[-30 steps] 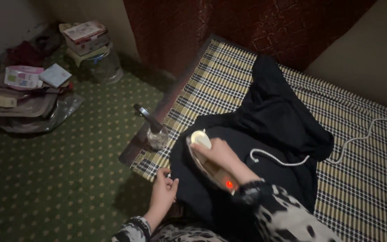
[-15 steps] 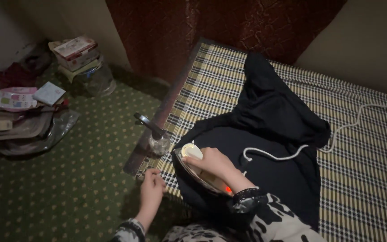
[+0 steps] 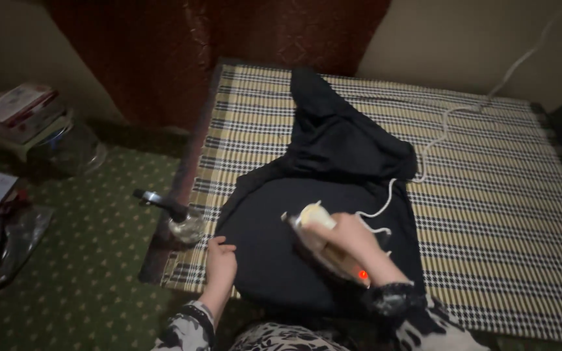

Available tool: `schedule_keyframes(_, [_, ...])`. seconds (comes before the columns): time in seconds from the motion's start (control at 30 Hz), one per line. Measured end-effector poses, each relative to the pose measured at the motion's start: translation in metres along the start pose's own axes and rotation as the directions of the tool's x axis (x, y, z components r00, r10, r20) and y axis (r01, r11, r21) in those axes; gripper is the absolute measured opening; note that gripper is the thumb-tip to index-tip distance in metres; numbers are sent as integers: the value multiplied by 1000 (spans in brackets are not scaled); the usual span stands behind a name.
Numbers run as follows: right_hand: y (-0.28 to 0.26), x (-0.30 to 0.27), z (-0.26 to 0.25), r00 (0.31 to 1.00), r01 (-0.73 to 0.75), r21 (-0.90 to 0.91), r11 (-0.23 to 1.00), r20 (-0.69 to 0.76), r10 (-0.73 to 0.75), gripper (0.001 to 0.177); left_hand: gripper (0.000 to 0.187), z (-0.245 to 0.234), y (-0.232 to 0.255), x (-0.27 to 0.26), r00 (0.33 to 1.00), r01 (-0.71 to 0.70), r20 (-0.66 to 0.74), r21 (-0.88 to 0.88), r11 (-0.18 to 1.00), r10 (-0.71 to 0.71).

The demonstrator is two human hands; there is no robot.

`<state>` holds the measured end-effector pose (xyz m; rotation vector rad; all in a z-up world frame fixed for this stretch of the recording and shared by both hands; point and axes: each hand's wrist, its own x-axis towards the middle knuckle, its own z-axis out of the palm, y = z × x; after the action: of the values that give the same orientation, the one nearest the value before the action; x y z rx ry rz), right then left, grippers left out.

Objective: Iron a black dress or garment on an ironing board.

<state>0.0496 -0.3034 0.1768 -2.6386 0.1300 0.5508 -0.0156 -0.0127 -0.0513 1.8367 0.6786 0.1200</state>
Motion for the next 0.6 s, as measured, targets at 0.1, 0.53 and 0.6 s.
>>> schedule_keyframes(0.1, [39,29,-17,953,-215,87,973,-198,228,81,43,3,47,0,992,123,-33,165,979,-120])
schedule_keyframes(0.53, [173,-39,-44,887,-389,79,918,-238,396,80,44,49,65,29,974,-195,-58,277,941,219])
schedule_keyframes(0.6, [195,-43,-49,894,-320,70,945,-306,326,88,45,70,79,26,967,-219,-70,254,942,243])
